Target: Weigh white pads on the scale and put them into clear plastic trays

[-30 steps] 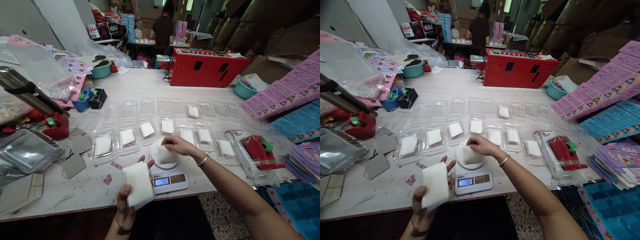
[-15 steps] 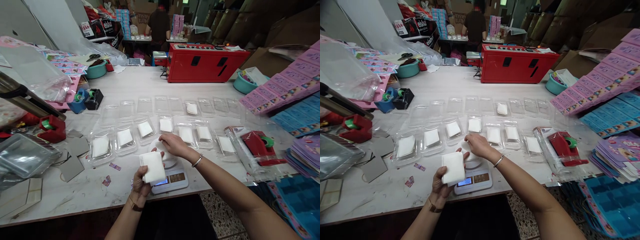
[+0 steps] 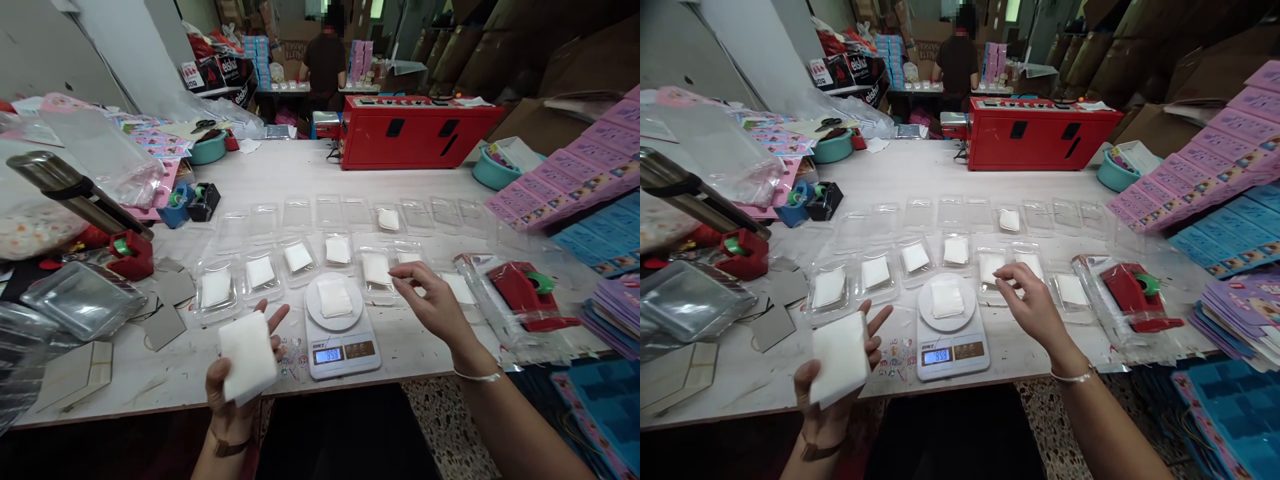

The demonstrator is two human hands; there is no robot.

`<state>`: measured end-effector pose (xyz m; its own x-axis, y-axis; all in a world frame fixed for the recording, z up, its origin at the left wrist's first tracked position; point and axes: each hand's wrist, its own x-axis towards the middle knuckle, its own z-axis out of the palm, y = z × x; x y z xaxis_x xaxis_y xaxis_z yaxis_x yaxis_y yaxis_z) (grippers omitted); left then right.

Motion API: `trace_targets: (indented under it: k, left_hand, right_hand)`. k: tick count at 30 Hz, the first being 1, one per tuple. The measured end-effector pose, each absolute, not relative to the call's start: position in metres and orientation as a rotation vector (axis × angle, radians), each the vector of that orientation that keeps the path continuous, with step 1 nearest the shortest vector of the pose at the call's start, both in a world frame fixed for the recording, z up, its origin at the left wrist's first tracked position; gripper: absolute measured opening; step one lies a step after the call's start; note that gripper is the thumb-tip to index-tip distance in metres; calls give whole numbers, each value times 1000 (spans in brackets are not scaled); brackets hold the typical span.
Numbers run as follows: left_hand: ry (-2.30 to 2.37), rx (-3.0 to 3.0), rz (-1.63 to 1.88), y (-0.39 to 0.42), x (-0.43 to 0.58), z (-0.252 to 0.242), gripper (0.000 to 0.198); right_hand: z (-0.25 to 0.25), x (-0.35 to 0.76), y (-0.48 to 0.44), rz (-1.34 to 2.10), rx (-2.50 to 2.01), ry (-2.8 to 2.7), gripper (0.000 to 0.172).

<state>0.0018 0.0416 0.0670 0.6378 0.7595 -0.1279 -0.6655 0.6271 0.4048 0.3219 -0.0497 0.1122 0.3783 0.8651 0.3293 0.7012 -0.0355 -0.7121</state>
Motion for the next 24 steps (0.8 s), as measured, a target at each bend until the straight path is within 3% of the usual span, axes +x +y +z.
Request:
trace_targets:
  k: [8, 16, 24]
  left_hand:
    - [306, 349, 893, 38, -27, 51, 99]
    - [307, 333, 881, 30, -19, 58, 90]
    - [272, 302, 823, 30, -15, 55, 93]
  right_hand:
    - [105, 321, -89, 210, -1847, -1397, 15]
    - [109, 315, -88, 198, -1857, -1478, 19]
    - [109, 309, -79, 201, -1919, -1541, 20]
